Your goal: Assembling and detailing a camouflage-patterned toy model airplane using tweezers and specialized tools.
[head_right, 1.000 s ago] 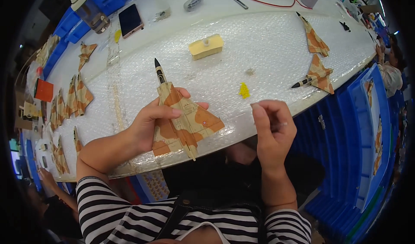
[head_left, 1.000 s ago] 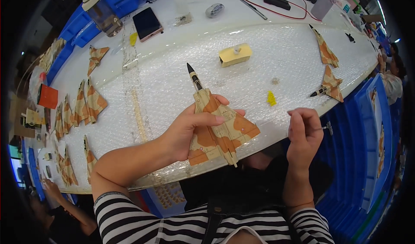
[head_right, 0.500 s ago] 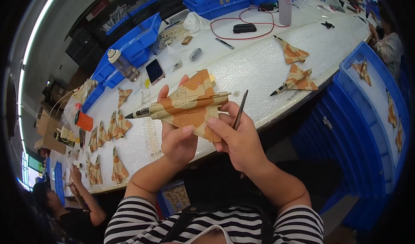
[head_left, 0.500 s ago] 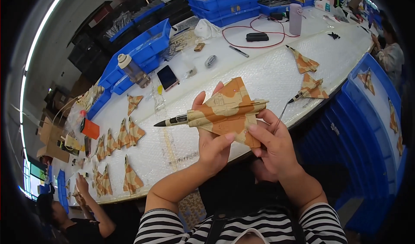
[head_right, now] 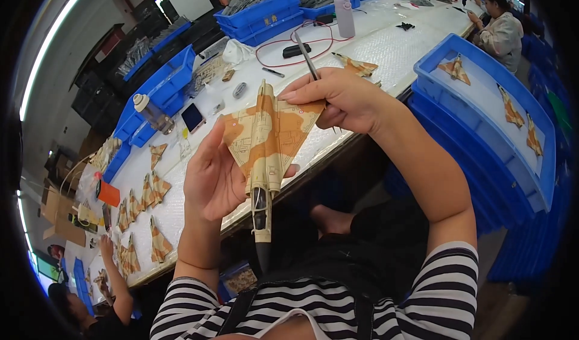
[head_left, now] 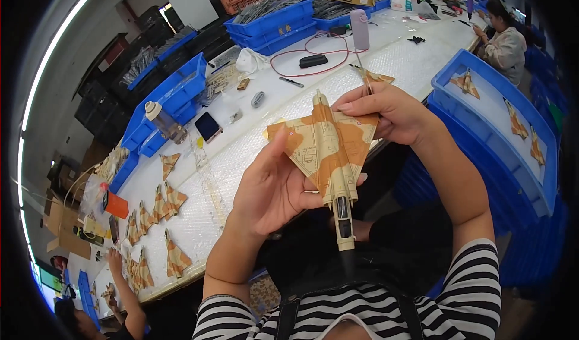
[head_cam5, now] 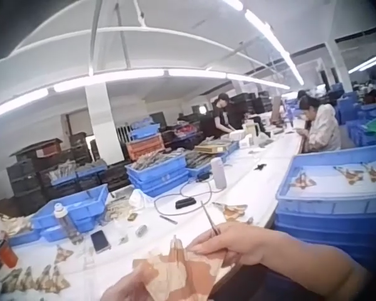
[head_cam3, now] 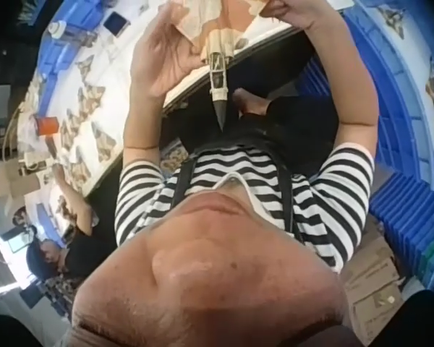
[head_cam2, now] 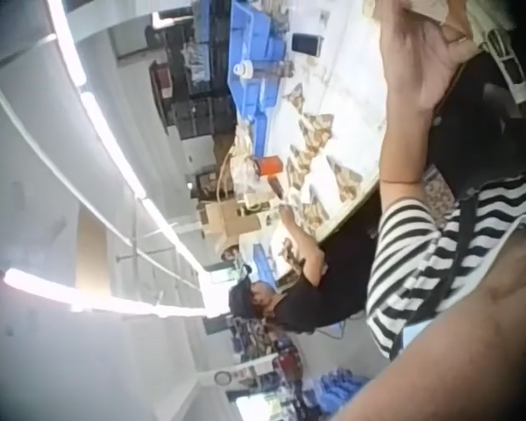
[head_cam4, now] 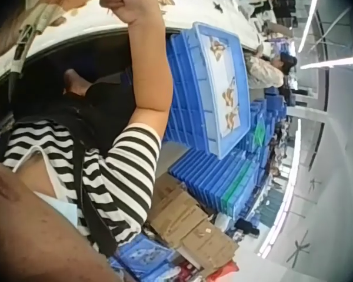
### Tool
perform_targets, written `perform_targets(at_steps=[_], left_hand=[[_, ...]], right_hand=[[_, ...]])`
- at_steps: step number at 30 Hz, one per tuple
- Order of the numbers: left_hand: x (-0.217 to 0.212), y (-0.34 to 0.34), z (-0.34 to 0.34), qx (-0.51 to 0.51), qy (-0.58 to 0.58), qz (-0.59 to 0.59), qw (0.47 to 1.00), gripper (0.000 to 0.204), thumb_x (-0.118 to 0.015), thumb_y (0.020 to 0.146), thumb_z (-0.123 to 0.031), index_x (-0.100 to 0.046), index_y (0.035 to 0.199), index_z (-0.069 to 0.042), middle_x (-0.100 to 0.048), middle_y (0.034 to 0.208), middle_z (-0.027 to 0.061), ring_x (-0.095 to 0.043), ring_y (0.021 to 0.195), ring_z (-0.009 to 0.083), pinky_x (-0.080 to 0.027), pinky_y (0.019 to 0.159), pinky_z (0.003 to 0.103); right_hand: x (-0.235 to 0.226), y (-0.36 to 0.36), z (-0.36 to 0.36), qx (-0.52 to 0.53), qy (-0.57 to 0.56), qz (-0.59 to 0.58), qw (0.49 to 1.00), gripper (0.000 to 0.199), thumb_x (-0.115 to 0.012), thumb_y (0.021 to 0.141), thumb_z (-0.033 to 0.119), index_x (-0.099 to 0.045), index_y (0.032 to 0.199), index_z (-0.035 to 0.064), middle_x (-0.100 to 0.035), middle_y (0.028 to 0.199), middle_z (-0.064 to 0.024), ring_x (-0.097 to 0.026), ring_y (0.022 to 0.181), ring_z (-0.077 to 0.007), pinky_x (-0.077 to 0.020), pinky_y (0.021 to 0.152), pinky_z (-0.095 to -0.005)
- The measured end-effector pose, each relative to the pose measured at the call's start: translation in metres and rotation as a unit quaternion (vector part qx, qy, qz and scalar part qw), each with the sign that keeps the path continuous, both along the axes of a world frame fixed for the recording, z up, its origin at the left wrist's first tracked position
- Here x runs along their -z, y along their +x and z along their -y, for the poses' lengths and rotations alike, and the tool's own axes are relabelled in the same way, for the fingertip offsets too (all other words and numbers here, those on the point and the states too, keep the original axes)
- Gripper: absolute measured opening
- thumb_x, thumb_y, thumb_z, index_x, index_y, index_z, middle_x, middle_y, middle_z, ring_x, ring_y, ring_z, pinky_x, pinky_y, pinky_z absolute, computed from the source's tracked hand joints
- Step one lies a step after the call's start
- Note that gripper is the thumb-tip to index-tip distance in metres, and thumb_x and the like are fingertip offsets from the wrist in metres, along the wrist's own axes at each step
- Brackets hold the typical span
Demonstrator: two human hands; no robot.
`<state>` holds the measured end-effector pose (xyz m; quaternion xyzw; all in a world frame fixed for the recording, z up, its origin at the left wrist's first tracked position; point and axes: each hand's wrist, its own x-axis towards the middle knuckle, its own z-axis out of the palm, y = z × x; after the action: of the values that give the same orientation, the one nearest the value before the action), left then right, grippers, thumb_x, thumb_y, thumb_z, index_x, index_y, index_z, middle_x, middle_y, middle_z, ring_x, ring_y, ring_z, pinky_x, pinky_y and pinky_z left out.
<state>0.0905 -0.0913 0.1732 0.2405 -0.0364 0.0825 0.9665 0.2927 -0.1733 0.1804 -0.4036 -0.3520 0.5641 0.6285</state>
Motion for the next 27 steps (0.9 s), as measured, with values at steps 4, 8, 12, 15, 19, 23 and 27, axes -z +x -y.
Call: perform_targets(at_steps=[4, 8, 12, 15, 19, 23, 27], left_hand=[[-0.022, 0.000, 0.017, -0.006, 0.072, -0.026, 0.997, 0.046, -0.033, 0.090, -0.021, -0.021, 0.124, 0.006, -0.039, 0.117, 0.0315, -0.047, 0.102, 0.0434, -0.047, 0.081, 0.045], [-0.032, -0.005, 0.022, -0.020, 0.016, 0.006, 1.000, 0.047, -0.027, 0.090, -0.018, -0.015, 0.122, 0.015, -0.028, 0.119, 0.0393, -0.028, 0.106, 0.0590, -0.041, 0.085, 0.048], [-0.042, -0.013, 0.031, -0.030, 0.069, -0.015, 0.997, 0.043, -0.030, 0.090, -0.019, -0.023, 0.120, 0.011, -0.038, 0.116, 0.0333, -0.043, 0.102, 0.0461, -0.045, 0.083, 0.045], [-0.042, -0.017, 0.034, -0.030, 0.063, -0.010, 0.998, 0.043, -0.031, 0.090, -0.019, -0.023, 0.120, 0.011, -0.037, 0.116, 0.0331, -0.044, 0.102, 0.0459, -0.045, 0.083, 0.045], [-0.039, -0.017, 0.036, -0.015, -0.006, 0.029, 0.999, 0.047, -0.029, 0.090, -0.018, -0.016, 0.121, 0.015, -0.027, 0.120, 0.0385, -0.028, 0.107, 0.0582, -0.041, 0.084, 0.051], [-0.038, -0.021, 0.038, -0.059, 0.047, -0.015, 0.997, 0.046, -0.029, 0.090, -0.018, -0.018, 0.121, 0.014, -0.030, 0.121, 0.0365, -0.029, 0.107, 0.0584, -0.042, 0.083, 0.052], [-0.022, -0.035, 0.031, -0.045, 0.024, -0.035, 0.998, 0.040, -0.033, 0.089, -0.017, -0.027, 0.117, 0.010, -0.041, 0.113, 0.0303, -0.044, 0.100, 0.0451, -0.046, 0.080, 0.045]], right_hand=[[-0.003, 0.003, -0.002, -0.085, -0.008, 0.000, 0.996, 0.016, -0.052, 0.078, 0.004, -0.055, 0.089, -0.0077, -0.050, 0.058, -0.0047, -0.021, 0.035, 0.0012, -0.0143, 0.029, -0.0094], [-0.013, -0.005, 0.003, -0.092, 0.003, -0.038, 0.995, 0.017, -0.050, 0.079, 0.004, -0.055, 0.090, -0.0085, -0.048, 0.056, -0.0043, -0.019, 0.034, 0.0013, -0.0130, 0.028, -0.0088], [-0.023, -0.017, 0.010, -0.079, -0.002, -0.017, 0.997, 0.022, -0.048, 0.078, 0.004, -0.054, 0.091, -0.0119, -0.046, 0.050, -0.0022, -0.020, 0.031, 0.0009, -0.0127, 0.026, -0.0106], [-0.027, -0.019, 0.012, -0.088, 0.000, -0.017, 0.996, 0.021, -0.048, 0.078, 0.004, -0.054, 0.091, -0.0119, -0.045, 0.049, -0.0019, -0.020, 0.031, 0.0009, -0.0126, 0.026, -0.0108], [-0.025, -0.017, 0.014, -0.124, 0.011, -0.037, 0.991, 0.016, -0.048, 0.080, 0.005, -0.053, 0.088, -0.0084, -0.046, 0.054, -0.0030, -0.019, 0.034, 0.0012, -0.0127, 0.028, -0.0094], [-0.018, -0.020, 0.011, -0.118, 0.012, -0.044, 0.992, 0.016, -0.049, 0.079, 0.005, -0.054, 0.087, -0.0078, -0.046, 0.054, -0.0022, -0.018, 0.034, 0.0011, -0.0128, 0.028, -0.0100], [0.003, -0.039, 0.003, -0.043, -0.027, 0.064, 0.997, 0.018, -0.051, 0.079, 0.010, -0.056, 0.088, -0.0045, -0.044, 0.051, 0.0004, -0.020, 0.035, 0.0002, -0.0149, 0.031, -0.0115]])
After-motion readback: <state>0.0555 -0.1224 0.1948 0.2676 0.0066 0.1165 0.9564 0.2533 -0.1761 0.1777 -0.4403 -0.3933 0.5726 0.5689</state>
